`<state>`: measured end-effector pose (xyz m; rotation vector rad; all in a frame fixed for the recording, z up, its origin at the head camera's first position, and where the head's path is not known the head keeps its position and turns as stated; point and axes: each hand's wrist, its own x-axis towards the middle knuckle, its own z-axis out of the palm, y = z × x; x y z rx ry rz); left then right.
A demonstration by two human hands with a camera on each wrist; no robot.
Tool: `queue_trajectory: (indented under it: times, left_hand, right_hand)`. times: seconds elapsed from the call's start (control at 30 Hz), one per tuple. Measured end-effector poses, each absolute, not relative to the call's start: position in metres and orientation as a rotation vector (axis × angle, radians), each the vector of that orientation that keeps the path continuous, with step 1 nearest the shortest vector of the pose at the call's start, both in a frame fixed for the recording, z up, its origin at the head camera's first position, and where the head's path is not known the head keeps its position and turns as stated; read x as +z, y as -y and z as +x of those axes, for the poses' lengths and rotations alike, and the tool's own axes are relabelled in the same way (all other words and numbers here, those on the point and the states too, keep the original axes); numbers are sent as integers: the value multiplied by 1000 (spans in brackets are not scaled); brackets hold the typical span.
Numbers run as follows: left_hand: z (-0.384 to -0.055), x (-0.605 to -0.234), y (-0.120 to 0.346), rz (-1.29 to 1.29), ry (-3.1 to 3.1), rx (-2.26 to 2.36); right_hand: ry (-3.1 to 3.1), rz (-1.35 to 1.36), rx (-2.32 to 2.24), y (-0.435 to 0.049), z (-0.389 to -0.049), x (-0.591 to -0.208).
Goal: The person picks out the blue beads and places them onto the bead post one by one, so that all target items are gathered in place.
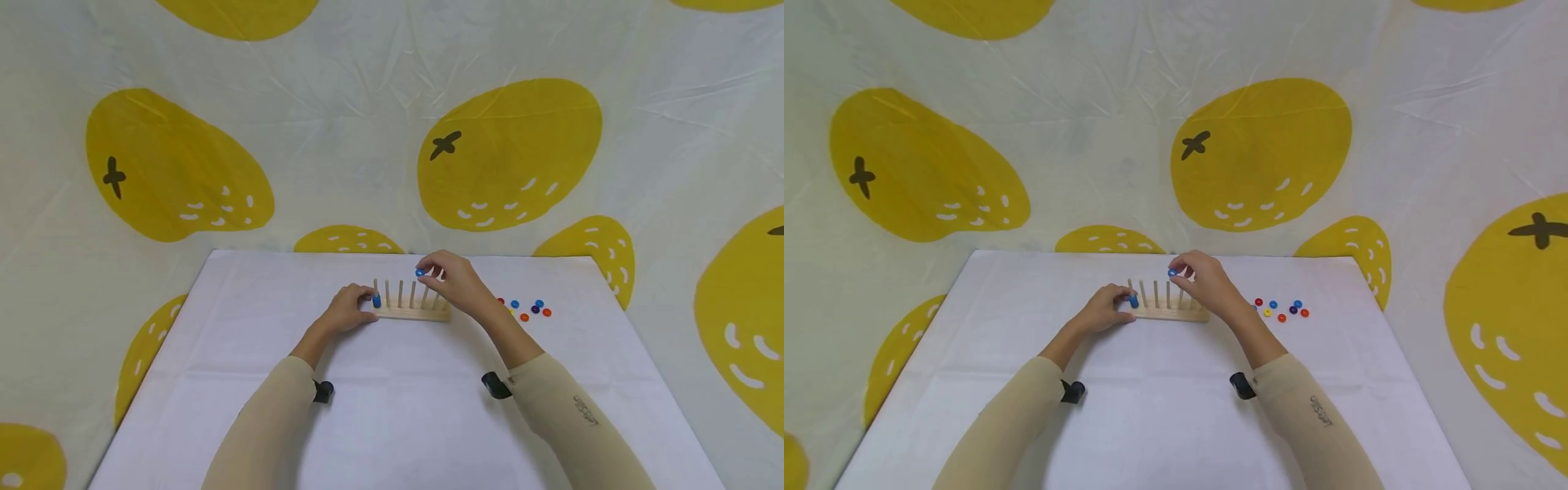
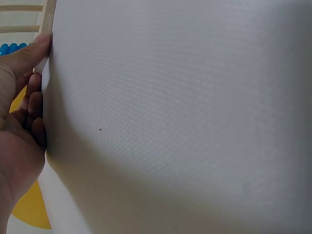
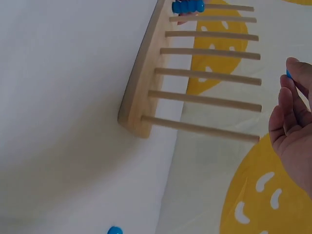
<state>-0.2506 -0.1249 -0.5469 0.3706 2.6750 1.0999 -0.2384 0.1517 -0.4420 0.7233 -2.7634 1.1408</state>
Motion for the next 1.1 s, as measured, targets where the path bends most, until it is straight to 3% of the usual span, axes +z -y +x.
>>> queue_trajectory:
  times: [0.5, 1.1]
  left_hand:
    - [-250, -547, 125, 376, -2696, 1064]
    - [-250, -548, 124, 358, -2700, 1070]
  right_hand:
    - [2742, 928, 1151, -115, -257, -449]
    - [2794, 980, 1119, -87, -260, -449]
